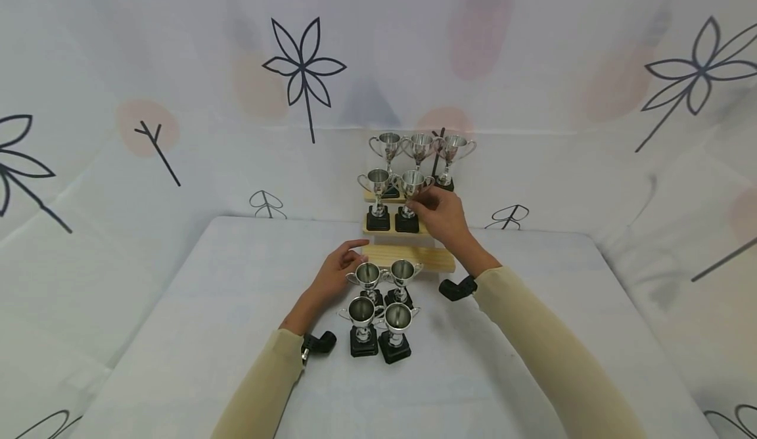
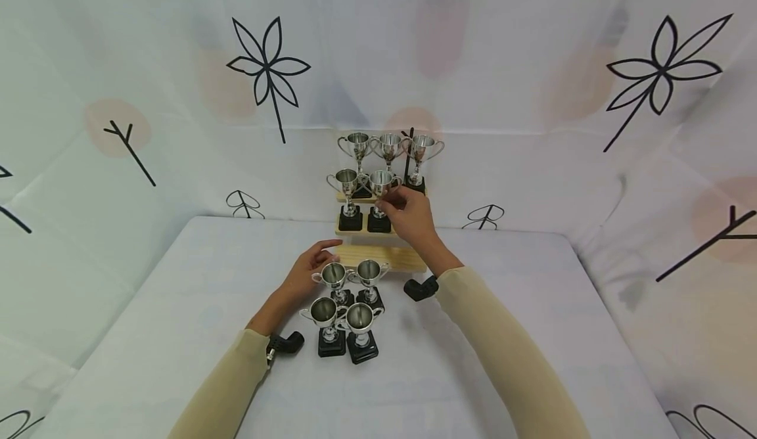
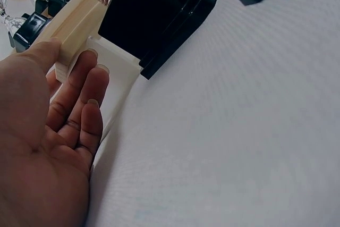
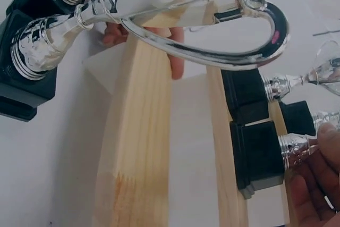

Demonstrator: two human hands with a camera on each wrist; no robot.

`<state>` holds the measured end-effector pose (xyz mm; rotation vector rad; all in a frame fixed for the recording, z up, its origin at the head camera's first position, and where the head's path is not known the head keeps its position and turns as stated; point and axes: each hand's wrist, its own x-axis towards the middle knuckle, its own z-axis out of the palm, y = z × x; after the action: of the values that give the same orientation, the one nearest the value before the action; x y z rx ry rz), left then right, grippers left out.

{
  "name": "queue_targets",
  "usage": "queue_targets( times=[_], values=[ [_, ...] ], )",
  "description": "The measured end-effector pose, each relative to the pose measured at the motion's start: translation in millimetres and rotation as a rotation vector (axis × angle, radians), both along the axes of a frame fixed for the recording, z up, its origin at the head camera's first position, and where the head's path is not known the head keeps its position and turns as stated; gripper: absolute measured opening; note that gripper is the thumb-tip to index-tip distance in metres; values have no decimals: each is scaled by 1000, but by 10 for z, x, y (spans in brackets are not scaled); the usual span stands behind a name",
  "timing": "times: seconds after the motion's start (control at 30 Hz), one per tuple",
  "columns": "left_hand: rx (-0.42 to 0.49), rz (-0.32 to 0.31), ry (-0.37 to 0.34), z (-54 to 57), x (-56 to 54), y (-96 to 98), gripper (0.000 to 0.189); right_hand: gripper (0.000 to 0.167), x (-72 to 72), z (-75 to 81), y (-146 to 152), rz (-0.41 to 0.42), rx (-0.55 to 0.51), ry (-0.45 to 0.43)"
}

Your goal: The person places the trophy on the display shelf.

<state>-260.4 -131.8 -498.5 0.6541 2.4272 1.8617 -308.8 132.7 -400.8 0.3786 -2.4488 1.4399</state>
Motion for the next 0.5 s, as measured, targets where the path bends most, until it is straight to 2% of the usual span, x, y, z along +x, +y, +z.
queue_targets(
  times=[0.23, 0.5],
  values=[
    [-7, 14, -1, 1, -3, -2, 44, 24, 48, -26, 31, 21, -75, 20],
    [-10, 5, 7, 1, 7, -4, 45, 35, 259, -60, 152, 17, -222, 57]
  ],
)
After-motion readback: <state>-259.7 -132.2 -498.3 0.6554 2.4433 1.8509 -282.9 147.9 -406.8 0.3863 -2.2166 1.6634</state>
